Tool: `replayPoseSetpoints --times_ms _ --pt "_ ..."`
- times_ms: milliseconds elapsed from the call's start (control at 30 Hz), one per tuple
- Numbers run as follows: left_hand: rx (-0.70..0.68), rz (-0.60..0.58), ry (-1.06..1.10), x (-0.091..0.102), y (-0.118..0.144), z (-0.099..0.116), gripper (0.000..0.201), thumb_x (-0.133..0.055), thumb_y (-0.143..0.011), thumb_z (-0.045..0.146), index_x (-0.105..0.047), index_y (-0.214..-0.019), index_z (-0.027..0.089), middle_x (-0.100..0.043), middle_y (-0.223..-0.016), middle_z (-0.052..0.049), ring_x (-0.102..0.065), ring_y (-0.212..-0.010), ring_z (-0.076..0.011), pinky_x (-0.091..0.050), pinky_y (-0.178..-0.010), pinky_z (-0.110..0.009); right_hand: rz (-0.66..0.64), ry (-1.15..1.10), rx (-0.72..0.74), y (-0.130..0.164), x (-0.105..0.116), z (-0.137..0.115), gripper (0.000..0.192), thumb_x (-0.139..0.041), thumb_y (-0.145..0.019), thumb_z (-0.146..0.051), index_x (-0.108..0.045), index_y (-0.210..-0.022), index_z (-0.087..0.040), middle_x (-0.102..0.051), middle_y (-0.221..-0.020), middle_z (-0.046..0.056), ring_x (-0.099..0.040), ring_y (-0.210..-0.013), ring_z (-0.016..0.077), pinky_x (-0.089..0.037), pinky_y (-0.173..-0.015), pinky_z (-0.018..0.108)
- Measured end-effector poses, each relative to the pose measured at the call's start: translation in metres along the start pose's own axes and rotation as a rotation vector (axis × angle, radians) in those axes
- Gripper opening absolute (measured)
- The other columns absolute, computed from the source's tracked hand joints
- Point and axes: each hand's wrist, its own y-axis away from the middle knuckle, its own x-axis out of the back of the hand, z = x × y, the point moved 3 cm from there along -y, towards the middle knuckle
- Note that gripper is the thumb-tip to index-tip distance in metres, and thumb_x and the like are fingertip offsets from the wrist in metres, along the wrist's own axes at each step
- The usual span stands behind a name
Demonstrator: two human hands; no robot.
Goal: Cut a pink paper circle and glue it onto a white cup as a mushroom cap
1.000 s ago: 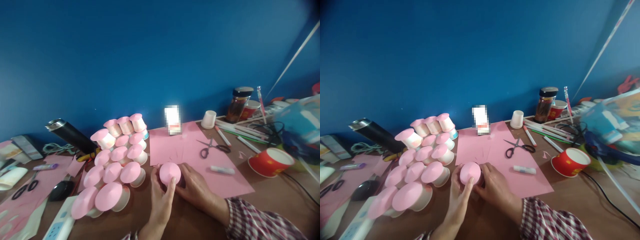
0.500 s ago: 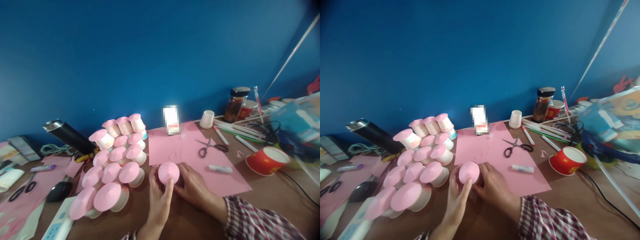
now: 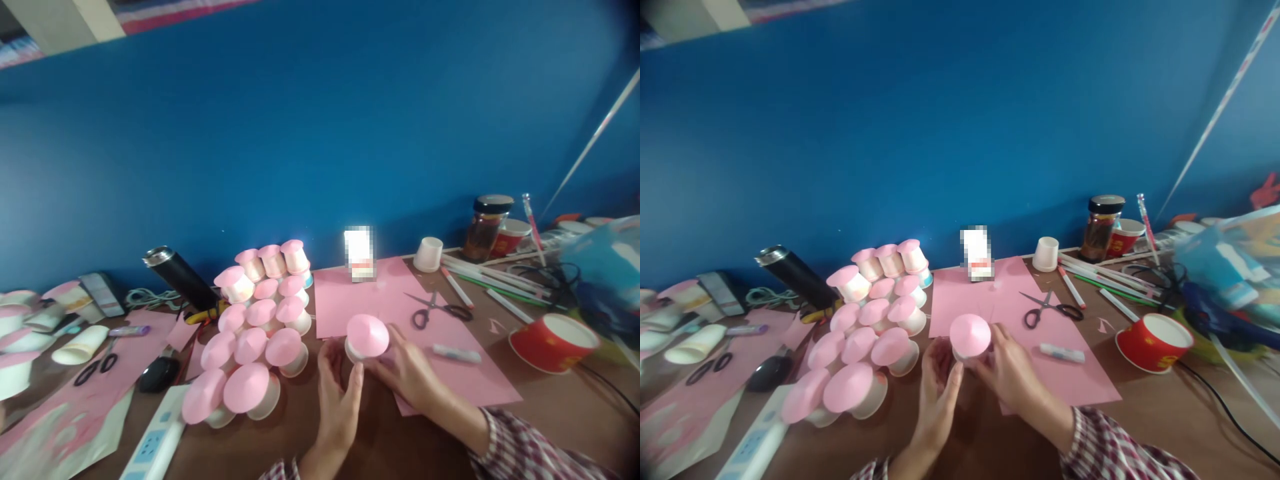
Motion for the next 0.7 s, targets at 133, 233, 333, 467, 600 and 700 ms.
replayPoseSetpoints --times_ms 133,233,333,467,600,700 --pt "0.004 0.046 -0.025 0.001 0.000 -0.008 0.041 -0.052 -0.084 0.037 -0.038 -0.117 0.017 -0.047 -0.123 -0.015 -0.049 -0.117 -0.0224 -0.036 -0.104 -0.042 0.083 0.097 0.071 -0.017 0.020 -0.014 0.041 -0.060 -0.078 -0.037 -0.050 -0.112 -0.018 -0.063 -0.096 0.010 -0.062 -0.083 0.0258 -0.049 -0.068 0.035" --pt "-0.019 0.041 -0.075 0.002 0.002 -0.011 0.036 -0.051 -0.084 0.035 -0.042 -0.114 0.017 -0.047 -0.119 -0.014 -0.052 -0.110 -0.0217 -0.040 -0.099 -0.041 0.098 0.115 0.092 -0.040 0.029 -0.029 0.047 -0.060 -0.078 -0.042 -0.048 -0.116 -0.018 -0.064 -0.096 0.009 -0.062 -0.082 0.0254 -0.049 -0.065 0.034" --pt "-0.084 0.010 -0.133 0.000 0.004 -0.008 0.033 -0.053 -0.082 0.031 -0.047 -0.111 0.018 -0.052 -0.112 -0.012 -0.053 -0.107 -0.0222 -0.042 -0.095 -0.041 0.084 0.126 0.145 -0.068 0.024 -0.051 0.050 -0.063 -0.075 -0.044 -0.049 -0.115 -0.018 -0.065 -0.092 0.008 -0.062 -0.077 0.0242 -0.048 -0.062 0.034" --pt "-0.149 -0.003 -0.217 -0.004 0.006 0.000 0.032 -0.056 -0.077 0.028 -0.051 -0.108 0.020 -0.055 -0.108 -0.010 -0.054 -0.102 -0.0237 -0.042 -0.093 -0.044 -0.012 0.092 0.265 -0.109 -0.007 -0.083 0.043 -0.065 -0.075 -0.043 -0.051 -0.108 -0.019 -0.062 -0.097 0.008 -0.061 -0.080 0.0217 -0.046 -0.060 0.029" --pt "-0.152 -0.057 -0.256 -0.007 0.006 0.011 0.027 -0.060 -0.071 0.028 -0.058 -0.097 0.028 -0.058 -0.102 -0.009 -0.055 -0.102 -0.0308 -0.044 -0.092 -0.052 -0.106 0.109 0.268 -0.147 -0.047 -0.104 0.041 -0.066 -0.074 -0.043 -0.052 -0.102 -0.017 -0.060 -0.099 0.008 -0.060 -0.071 0.0177 -0.043 -0.055 0.026" --pt "-0.152 -0.056 -0.258 -0.006 0.006 0.017 0.027 -0.063 -0.067 0.029 -0.061 -0.093 0.035 -0.061 -0.098 -0.008 -0.055 -0.104 -0.0363 -0.045 -0.089 -0.059 -0.102 0.110 0.284 -0.169 -0.071 -0.116 0.048 -0.064 -0.075 -0.045 -0.049 -0.110 -0.016 -0.059 -0.100 0.009 -0.061 -0.075 0.0191 -0.043 -0.055 0.025"
